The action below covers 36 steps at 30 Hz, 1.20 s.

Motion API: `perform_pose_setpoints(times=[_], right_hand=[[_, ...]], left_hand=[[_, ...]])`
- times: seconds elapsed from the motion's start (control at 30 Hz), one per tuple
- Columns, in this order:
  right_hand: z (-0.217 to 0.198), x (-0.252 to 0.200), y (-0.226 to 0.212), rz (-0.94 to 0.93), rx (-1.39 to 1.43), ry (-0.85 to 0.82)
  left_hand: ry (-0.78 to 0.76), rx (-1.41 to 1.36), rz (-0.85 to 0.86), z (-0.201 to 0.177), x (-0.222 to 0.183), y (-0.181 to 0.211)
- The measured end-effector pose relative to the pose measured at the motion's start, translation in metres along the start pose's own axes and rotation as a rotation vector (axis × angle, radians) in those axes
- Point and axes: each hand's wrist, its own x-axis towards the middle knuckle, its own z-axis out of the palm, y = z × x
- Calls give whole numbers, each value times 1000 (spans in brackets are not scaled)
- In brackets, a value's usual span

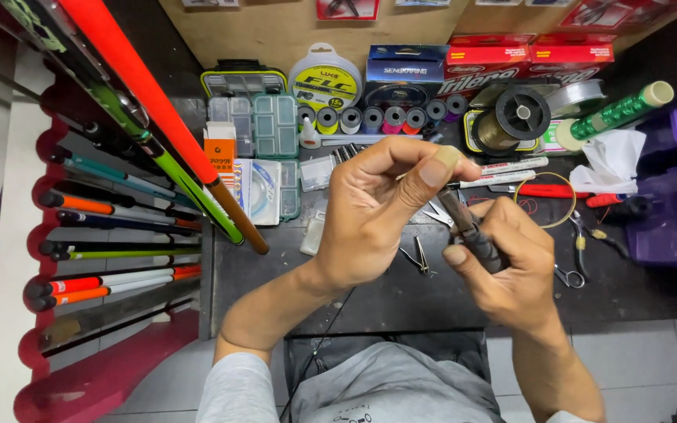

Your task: Repairing a fishing rod by wrapping thread around the rod blank and trimming excess with scissors.

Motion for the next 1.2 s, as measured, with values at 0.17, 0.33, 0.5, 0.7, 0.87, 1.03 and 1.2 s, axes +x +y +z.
perform_pose_setpoints(times=[0.17,0.33,0.5,0.7,0.87,1.03,1.2], right_hand=[[-33,-44,36,47,-124,-161],[-49,-103,74,176,-267,-337],[-59,-149,111,152,-507,-355],[-57,-149,122,80,-521,-360],[-50,-129,119,69,-596,-304],[-19,-84,81,13,-468,-247],[24,-75,74,187,-528,-584]], left_hand=[[130,144,65,11,-4,-9],[191,297,205,12,-9,-19],[263,316,213,21,-10,-20],[348,407,374,22,-7,-31],[251,311,385,16,-7,-34],[222,229,314,19,-9,-28],[127,143,254,17,-11,-27]])
